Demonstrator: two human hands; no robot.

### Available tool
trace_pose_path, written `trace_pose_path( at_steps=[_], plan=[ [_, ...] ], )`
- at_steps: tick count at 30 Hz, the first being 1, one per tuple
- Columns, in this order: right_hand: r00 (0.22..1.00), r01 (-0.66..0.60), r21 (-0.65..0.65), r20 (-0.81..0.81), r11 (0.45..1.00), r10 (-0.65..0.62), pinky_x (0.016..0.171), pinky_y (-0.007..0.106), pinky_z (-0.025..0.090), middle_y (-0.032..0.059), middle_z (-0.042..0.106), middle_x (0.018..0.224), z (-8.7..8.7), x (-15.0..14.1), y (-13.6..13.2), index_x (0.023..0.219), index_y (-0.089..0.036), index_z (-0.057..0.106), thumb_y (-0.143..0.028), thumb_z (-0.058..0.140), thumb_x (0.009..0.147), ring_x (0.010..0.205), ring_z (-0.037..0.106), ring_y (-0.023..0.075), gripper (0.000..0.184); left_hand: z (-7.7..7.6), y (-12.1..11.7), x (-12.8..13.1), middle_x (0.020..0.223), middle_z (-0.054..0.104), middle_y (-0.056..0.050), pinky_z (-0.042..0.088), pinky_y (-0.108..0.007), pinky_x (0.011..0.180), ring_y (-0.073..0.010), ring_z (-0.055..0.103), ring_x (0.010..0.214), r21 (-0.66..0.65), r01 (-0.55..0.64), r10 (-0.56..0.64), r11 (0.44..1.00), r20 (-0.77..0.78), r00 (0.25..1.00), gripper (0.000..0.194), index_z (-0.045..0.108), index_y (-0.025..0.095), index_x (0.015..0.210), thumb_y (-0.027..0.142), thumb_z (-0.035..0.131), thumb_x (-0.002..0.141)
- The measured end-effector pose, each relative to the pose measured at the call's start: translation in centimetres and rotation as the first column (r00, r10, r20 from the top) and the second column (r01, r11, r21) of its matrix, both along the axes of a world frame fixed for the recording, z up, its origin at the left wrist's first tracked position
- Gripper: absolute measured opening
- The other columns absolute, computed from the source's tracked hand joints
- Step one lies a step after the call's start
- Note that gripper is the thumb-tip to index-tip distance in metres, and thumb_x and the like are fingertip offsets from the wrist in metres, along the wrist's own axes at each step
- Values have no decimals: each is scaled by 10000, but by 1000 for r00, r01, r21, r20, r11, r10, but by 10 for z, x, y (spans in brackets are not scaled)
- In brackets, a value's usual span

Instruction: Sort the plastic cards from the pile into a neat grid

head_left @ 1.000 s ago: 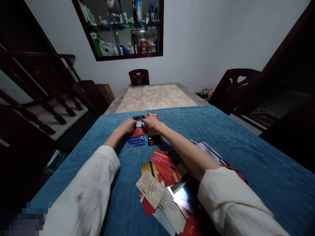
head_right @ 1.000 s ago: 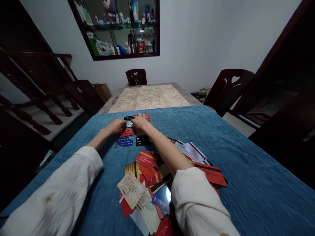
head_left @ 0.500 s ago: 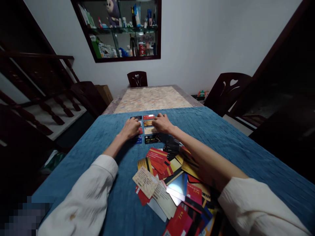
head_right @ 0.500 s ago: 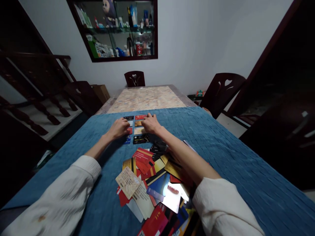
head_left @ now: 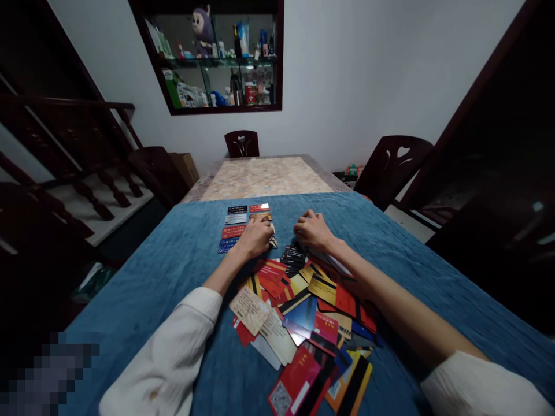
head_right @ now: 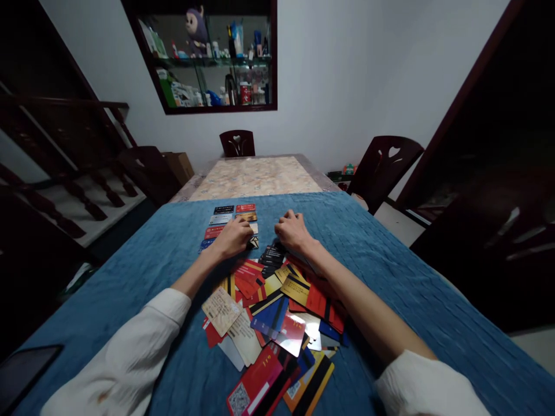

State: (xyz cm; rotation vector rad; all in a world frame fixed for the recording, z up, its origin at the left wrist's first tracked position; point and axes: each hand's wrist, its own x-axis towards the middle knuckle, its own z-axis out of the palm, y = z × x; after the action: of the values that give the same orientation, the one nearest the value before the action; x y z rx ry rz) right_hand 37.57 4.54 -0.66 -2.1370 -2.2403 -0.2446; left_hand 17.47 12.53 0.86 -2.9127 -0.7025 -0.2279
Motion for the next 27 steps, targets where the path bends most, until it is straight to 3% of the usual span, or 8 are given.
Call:
trace_pose_path(
  at_steps=[7, 15, 27],
  plan=[
    [998, 59, -20, -9, 998, -60, 866, 422, 285, 131, 708, 1140, -4, 7, -26, 984, -210, 755, -312, 498, 961, 1189, 425, 302, 278, -11, -20, 22, 1072, 703, -134, 440, -447, 941, -297, 501, 1152, -91, 94, -94, 991, -5, 996, 286, 741, 165, 986, 96, 500, 848],
    [996, 77, -93, -44, 993, -81, 882, 427, 303, 134, 715, 1149, -3, 6, -39, 1013, -213, 767, -202, 478, 926, 1195, 437, 304, 302, -22, -32, 45, 1354, 634, -70, 401, -509, 1060, -320, 399, 1360, -202, 176, -203, 963, -119, 972, 458, 679, 202, 1148, 20, 497, 770],
    [990, 48, -77, -128, 996, -58, 869, 424, 333, 122, 662, 1215, -12, 5, -36, 1197, -291, 711, -350, 450, 972, 1165, 427, 311, 350, -26, -22, 33, 1219, 641, -151, 410, -521, 1034, -319, 452, 1254, -141, 137, -149, 981, -74, 986, 387, 643, 181, 1254, 159, 478, 905]
  ],
)
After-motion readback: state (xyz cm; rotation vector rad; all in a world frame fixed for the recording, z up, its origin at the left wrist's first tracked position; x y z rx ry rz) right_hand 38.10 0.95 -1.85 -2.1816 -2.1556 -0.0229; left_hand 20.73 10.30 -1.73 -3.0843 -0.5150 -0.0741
